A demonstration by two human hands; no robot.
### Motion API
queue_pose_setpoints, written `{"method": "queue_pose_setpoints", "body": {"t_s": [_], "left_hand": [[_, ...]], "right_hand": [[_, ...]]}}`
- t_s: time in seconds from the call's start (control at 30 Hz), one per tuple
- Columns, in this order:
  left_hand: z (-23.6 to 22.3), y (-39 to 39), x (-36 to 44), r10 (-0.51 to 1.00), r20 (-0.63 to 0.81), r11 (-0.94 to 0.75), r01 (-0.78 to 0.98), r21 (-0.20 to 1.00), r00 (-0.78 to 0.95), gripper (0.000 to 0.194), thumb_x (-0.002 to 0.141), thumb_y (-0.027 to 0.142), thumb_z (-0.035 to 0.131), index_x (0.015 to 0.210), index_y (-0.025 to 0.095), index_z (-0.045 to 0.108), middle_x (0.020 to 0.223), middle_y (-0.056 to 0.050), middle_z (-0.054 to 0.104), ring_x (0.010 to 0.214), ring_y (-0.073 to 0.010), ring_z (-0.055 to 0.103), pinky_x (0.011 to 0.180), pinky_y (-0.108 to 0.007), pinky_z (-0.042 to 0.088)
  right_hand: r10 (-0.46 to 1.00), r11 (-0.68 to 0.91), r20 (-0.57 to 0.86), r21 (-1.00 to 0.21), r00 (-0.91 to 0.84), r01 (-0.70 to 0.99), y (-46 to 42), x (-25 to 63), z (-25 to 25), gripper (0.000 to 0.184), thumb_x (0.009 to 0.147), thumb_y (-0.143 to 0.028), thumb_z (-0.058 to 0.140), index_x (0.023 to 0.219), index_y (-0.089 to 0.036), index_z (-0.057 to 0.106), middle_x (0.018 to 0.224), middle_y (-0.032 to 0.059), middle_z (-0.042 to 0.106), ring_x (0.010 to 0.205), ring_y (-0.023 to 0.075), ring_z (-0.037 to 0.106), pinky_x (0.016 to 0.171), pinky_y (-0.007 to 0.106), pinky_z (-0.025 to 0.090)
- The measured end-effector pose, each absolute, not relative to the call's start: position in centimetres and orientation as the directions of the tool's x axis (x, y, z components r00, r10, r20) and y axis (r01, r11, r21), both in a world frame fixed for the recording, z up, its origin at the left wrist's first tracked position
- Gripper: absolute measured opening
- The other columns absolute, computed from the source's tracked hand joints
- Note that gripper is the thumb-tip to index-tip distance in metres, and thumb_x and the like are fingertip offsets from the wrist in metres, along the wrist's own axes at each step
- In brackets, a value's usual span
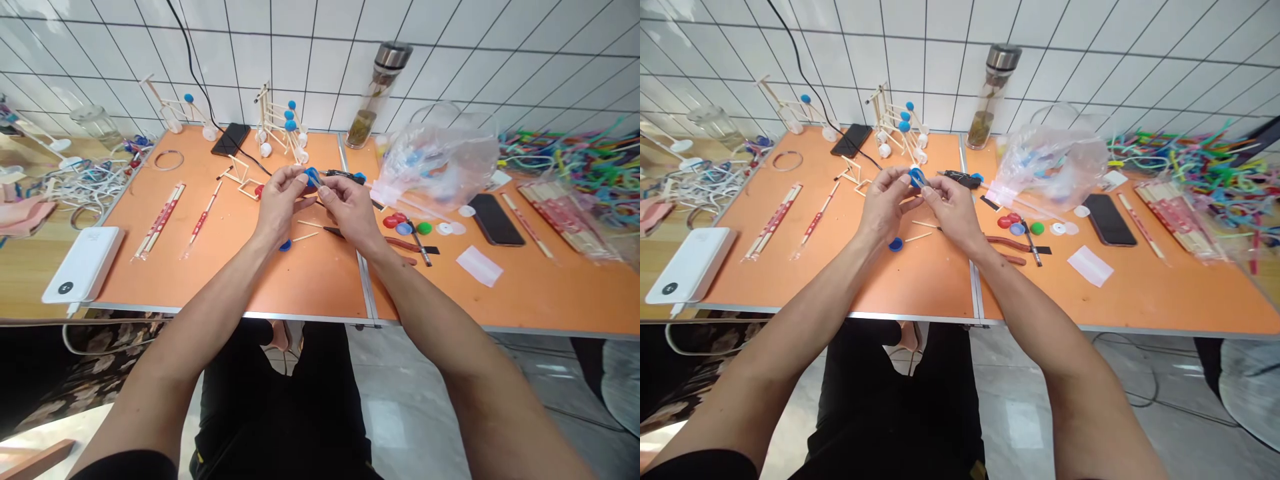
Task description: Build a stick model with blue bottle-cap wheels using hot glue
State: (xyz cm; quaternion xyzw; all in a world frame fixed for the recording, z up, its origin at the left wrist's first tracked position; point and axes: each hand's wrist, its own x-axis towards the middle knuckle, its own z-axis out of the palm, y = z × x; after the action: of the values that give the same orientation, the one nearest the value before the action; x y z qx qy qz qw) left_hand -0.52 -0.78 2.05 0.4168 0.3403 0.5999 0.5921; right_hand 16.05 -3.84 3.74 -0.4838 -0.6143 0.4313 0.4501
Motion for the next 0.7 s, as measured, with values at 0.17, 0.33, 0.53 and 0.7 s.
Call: {"method": "queue_pose_setpoints", "body": {"t_s": [0.17, 0.33, 0.53, 0.7], "left_hand": [[1.5, 0.1, -1.1, 0.988, -0.105, 0.148, -0.512, 0.846, 0.112, 0.023, 0.097, 0.036, 0.087, 0.101, 0.024, 0.069, 0.111, -0.007, 0.088, 0.106, -0.0215, 0.085, 0.101, -0.039, 0.07], [1.1, 1.1, -1.5, 0.98, -0.174, 0.195, -0.556, 0.808, 0.092, 0.017, 0.1, 0.03, 0.084, 0.097, 0.023, 0.068, 0.103, -0.006, 0.086, 0.095, -0.0176, 0.084, 0.095, -0.034, 0.07], [1.6, 0.9, -1.2, 0.979, -0.188, 0.119, -0.515, 0.849, -0.083, 0.007, 0.101, 0.024, 0.072, 0.096, 0.024, 0.068, 0.08, 0.001, 0.078, 0.061, -0.0089, 0.068, 0.06, -0.02, 0.056], [1.7, -2.8, 2.0, 0.975, 0.219, -0.203, -0.286, 0.937, 0.026, 0.01, 0.1, 0.034, 0.081, 0.102, 0.025, 0.077, 0.085, 0.002, 0.075, 0.055, -0.0085, 0.055, 0.053, -0.024, 0.047]], "right_hand": [[0.93, 0.367, 0.328, -0.845, -0.165, 0.389, -3.3, 15.9, 2.6, 0.045, 0.1, -0.065, 0.076, 0.11, -0.022, 0.082, 0.097, 0.0032, 0.078, 0.085, 0.02, 0.061, 0.08, 0.035, 0.046], [0.926, 0.372, 0.342, -0.767, -0.157, 0.522, -3.2, 16.1, 2.1, 0.038, 0.102, -0.056, 0.073, 0.113, -0.021, 0.083, 0.096, 0.0038, 0.079, 0.084, 0.0213, 0.063, 0.079, 0.036, 0.045], [0.855, 0.416, 0.517, -0.734, 0.045, 0.538, -3.5, 16.6, 2.9, 0.041, 0.109, -0.06, 0.065, 0.121, -0.023, 0.078, 0.096, 0.0049, 0.073, 0.086, 0.024, 0.066, 0.083, 0.04, 0.053], [0.777, 0.428, 0.605, -0.712, 0.176, 0.557, -2.6, 16.9, 1.9, 0.052, 0.12, -0.06, 0.041, 0.149, -0.024, 0.065, 0.125, 0.0127, 0.075, 0.111, 0.0292, 0.072, 0.102, 0.049, 0.058]]}}
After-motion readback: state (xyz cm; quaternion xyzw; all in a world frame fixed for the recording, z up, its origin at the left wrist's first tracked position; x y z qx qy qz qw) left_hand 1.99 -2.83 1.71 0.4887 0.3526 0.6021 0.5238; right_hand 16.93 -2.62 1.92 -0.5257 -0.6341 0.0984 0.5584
